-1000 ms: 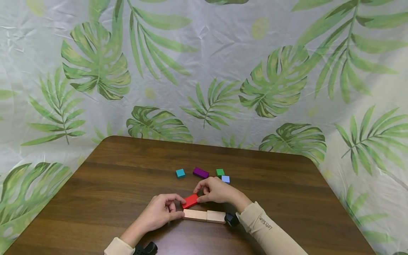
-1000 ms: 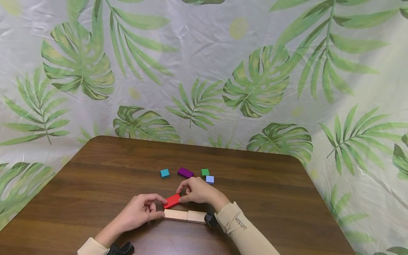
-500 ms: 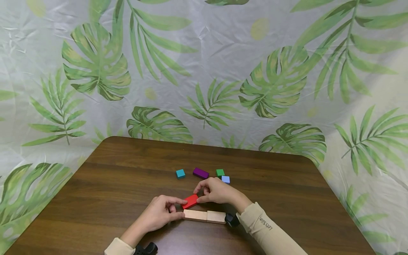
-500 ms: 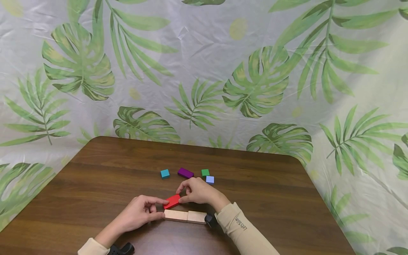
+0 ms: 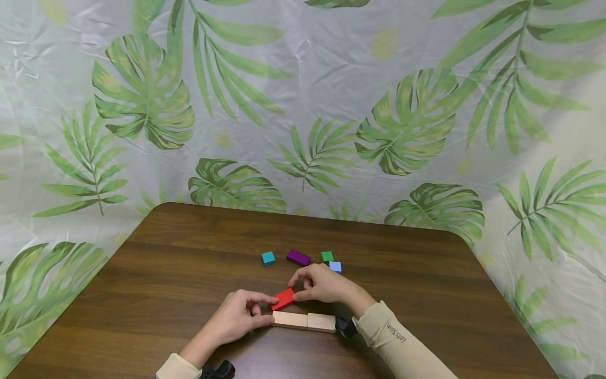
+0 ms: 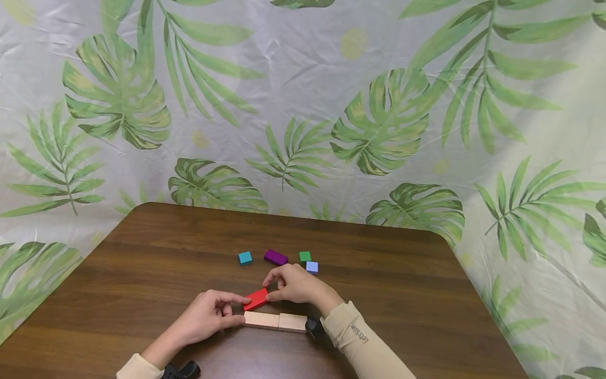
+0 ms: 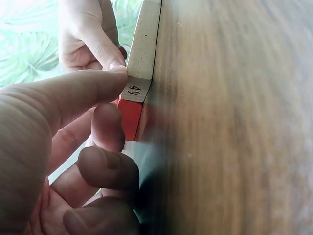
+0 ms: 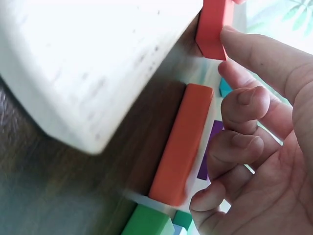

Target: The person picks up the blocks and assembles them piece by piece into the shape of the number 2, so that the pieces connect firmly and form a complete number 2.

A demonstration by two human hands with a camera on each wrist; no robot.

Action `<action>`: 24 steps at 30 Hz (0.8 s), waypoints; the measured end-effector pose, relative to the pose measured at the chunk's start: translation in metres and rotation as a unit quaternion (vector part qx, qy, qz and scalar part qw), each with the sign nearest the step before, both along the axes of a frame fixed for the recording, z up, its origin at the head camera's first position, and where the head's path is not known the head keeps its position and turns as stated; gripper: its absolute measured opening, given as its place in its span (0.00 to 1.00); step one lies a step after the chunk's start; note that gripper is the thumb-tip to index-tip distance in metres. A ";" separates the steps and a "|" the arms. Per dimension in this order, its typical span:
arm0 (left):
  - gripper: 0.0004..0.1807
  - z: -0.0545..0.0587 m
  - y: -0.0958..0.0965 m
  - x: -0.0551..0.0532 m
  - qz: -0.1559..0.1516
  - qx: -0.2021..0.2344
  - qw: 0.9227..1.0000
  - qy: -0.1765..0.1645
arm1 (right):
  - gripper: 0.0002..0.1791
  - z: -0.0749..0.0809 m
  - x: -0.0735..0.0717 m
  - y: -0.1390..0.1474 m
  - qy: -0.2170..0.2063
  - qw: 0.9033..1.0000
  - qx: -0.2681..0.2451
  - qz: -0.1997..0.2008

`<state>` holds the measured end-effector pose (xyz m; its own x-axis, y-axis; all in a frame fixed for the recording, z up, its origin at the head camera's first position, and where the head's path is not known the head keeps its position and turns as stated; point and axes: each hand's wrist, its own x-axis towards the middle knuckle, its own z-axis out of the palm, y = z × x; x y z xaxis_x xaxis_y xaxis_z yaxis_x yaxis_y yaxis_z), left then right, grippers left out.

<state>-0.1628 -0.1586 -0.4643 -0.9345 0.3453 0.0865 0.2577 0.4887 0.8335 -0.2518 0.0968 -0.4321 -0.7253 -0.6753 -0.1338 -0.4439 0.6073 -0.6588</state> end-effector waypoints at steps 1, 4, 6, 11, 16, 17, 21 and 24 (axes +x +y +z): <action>0.17 0.000 0.000 0.000 0.001 0.000 1.000 0.000 | 0.13 0.001 0.000 0.001 0.001 1.000 0.000 -0.001; 0.17 0.000 0.000 0.001 0.002 0.001 1.000 0.000 | 0.13 0.003 0.000 0.003 0.002 1.000 -0.003 -0.003; 0.17 0.000 0.000 0.001 0.002 0.002 1.000 -0.001 | 0.14 0.005 0.000 0.004 0.000 1.000 -0.008 -0.003; 0.17 -0.001 0.000 0.001 0.003 0.004 1.000 -0.002 | 0.14 0.007 -0.003 0.011 0.001 1.000 -0.018 0.001; 0.17 -0.001 0.000 0.002 0.008 0.004 1.000 -0.005 | 0.15 0.006 -0.006 0.022 0.012 1.000 -0.017 -0.015; 0.17 -0.001 0.001 0.002 0.009 0.004 1.000 -0.004 | 0.15 0.006 -0.007 0.025 0.015 1.000 -0.015 -0.019; 0.17 -0.001 0.001 0.002 0.015 0.001 1.000 0.000 | 0.15 0.003 -0.008 0.033 0.024 0.999 -0.008 -0.025; 0.17 0.000 0.001 0.002 0.016 0.002 1.000 0.000 | 0.15 0.002 -0.007 0.039 0.024 0.999 -0.006 -0.028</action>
<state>-0.1611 -0.1572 -0.4647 -0.9454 0.3141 0.0872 0.2413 0.4943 0.8351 -0.2592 0.1361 -0.4304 -0.7670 -0.6354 -0.0894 -0.4412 0.6235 -0.6455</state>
